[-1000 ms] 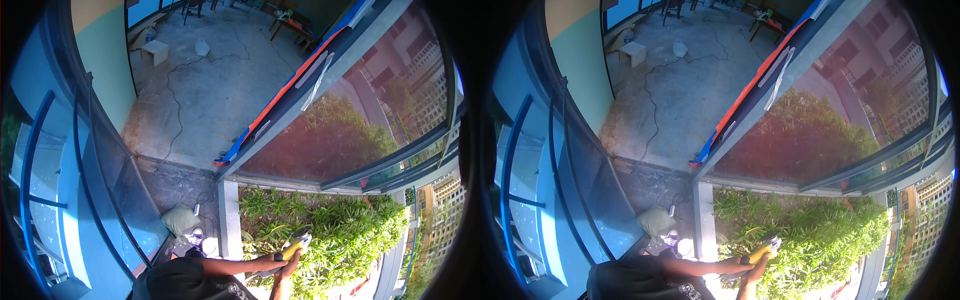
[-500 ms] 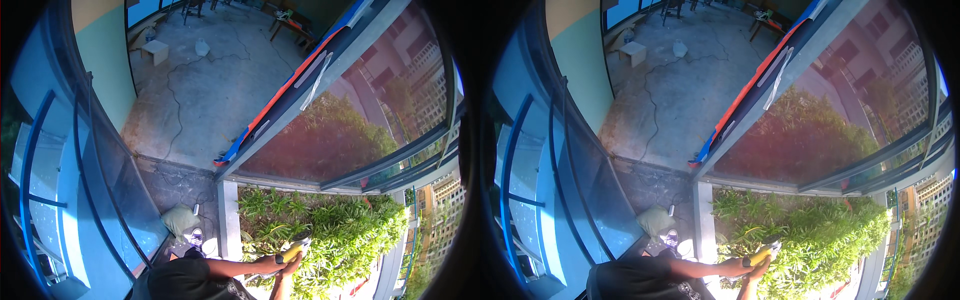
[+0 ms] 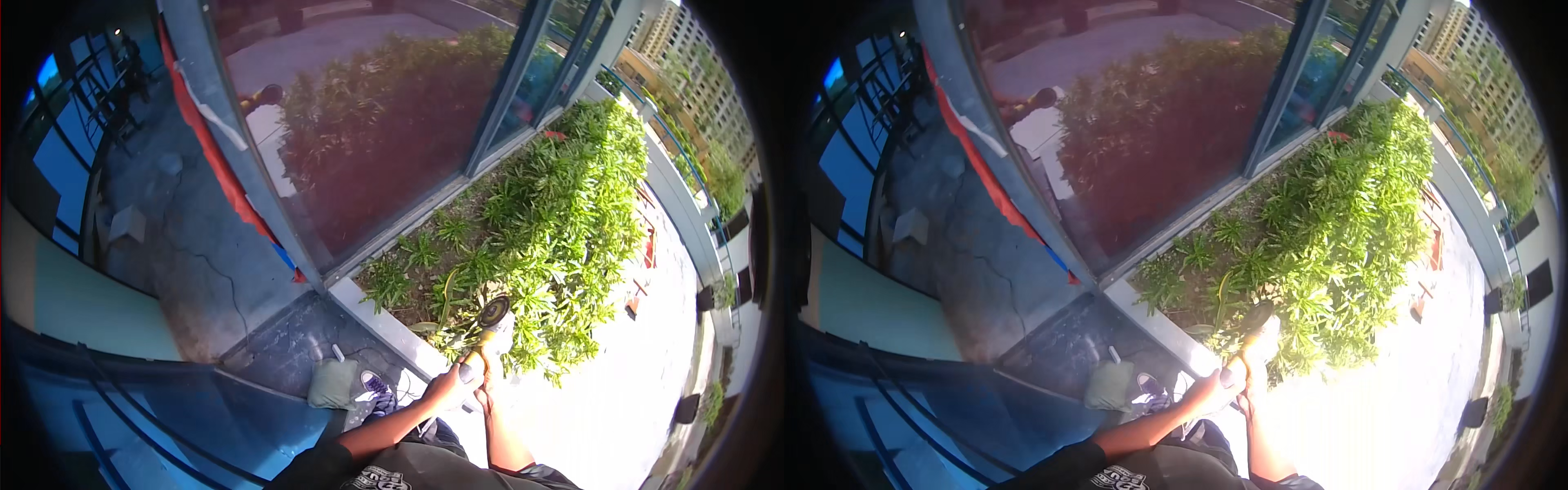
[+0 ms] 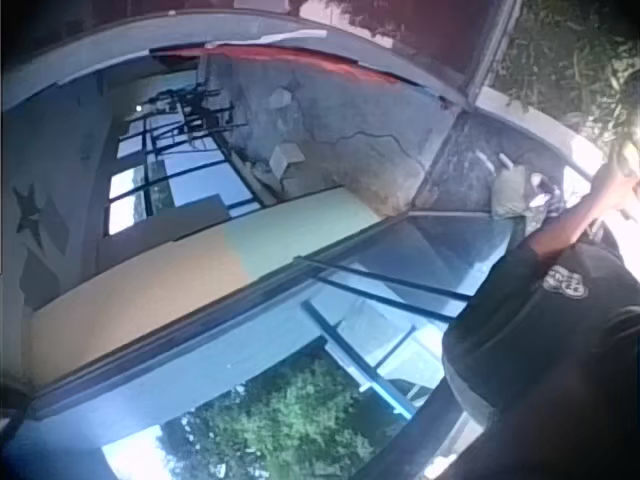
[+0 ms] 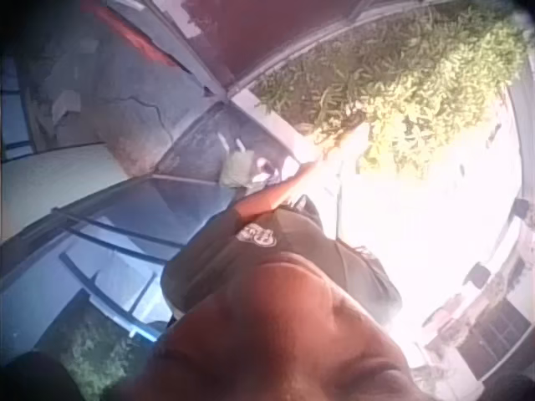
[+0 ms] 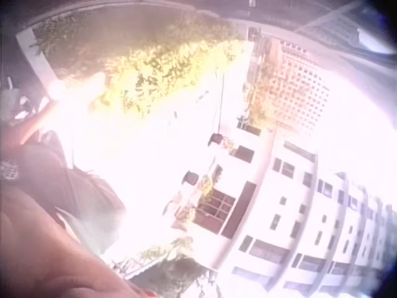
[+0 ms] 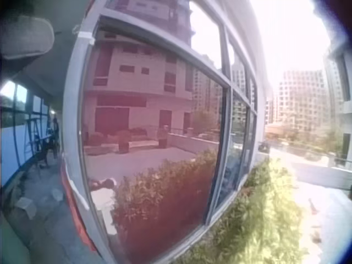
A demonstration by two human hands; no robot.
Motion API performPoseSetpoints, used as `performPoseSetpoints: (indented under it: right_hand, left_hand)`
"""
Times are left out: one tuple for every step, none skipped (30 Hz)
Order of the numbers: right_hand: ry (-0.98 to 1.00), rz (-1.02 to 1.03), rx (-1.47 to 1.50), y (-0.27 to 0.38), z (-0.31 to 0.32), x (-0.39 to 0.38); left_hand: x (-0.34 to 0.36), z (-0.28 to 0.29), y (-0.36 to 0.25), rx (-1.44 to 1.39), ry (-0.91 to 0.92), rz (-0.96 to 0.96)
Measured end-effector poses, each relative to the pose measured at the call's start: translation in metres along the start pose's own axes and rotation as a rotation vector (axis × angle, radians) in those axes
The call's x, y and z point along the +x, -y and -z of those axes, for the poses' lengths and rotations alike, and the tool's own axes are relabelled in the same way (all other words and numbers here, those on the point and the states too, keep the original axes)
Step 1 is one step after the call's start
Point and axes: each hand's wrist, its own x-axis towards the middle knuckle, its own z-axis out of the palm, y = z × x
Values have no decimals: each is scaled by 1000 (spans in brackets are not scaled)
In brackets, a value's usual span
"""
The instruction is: The person picks up a tile, carries it outside to a balcony, and uses an angle grinder to cut lines into the tile surface.
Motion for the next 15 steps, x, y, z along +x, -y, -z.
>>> performPoseSetpoints:
  right_hand:
    - [-27,12,-17,-6,11,-6]
    - [-68,8,-42,-5,14,-15]
    - [-126,23,-17,-12,42,-17]
    - [-157,-10,-51,-15,59,-24]
    - [-109,97,-37,-7,58,-34]
    - [-168,94,2,-1,64,-44]
    - [-205,171,61,-9,81,-49]
    - [-149,174,78,-2,89,-57]
    - [-166,151,110,0,96,-75]
    - [-152,157,170,-6,122,-87]
    - [-197,125,198,-3,139,-107]
    - [-235,99,224,7,152,-123]
    - [-238,143,267,8,167,-140]
    - [-235,190,301,10,183,-155]
    - [-233,184,339,10,199,-172]
  left_hand:
    - [-7,-4,0,185,-92,-57]
    - [-11,-8,2,194,-53,8]
    - [-18,-18,-11,219,4,0]
    - [-27,-31,-19,283,-31,2]
    - [-27,-42,-17,333,-13,39]
    - [-26,-53,-6,278,46,65]
    - [-25,-68,5,226,112,95]
    - [-28,-73,18,91,170,4]
    - [-34,-84,31,51,207,-51]
    - [-39,-106,37,2,269,-109]
    - [-54,-127,27,-106,338,6]
    - [-64,-145,14,-210,399,120]
    - [-72,-160,14,-216,467,161]
    - [-77,-173,16,-186,495,171]
    - [-80,-187,18,-153,527,241]
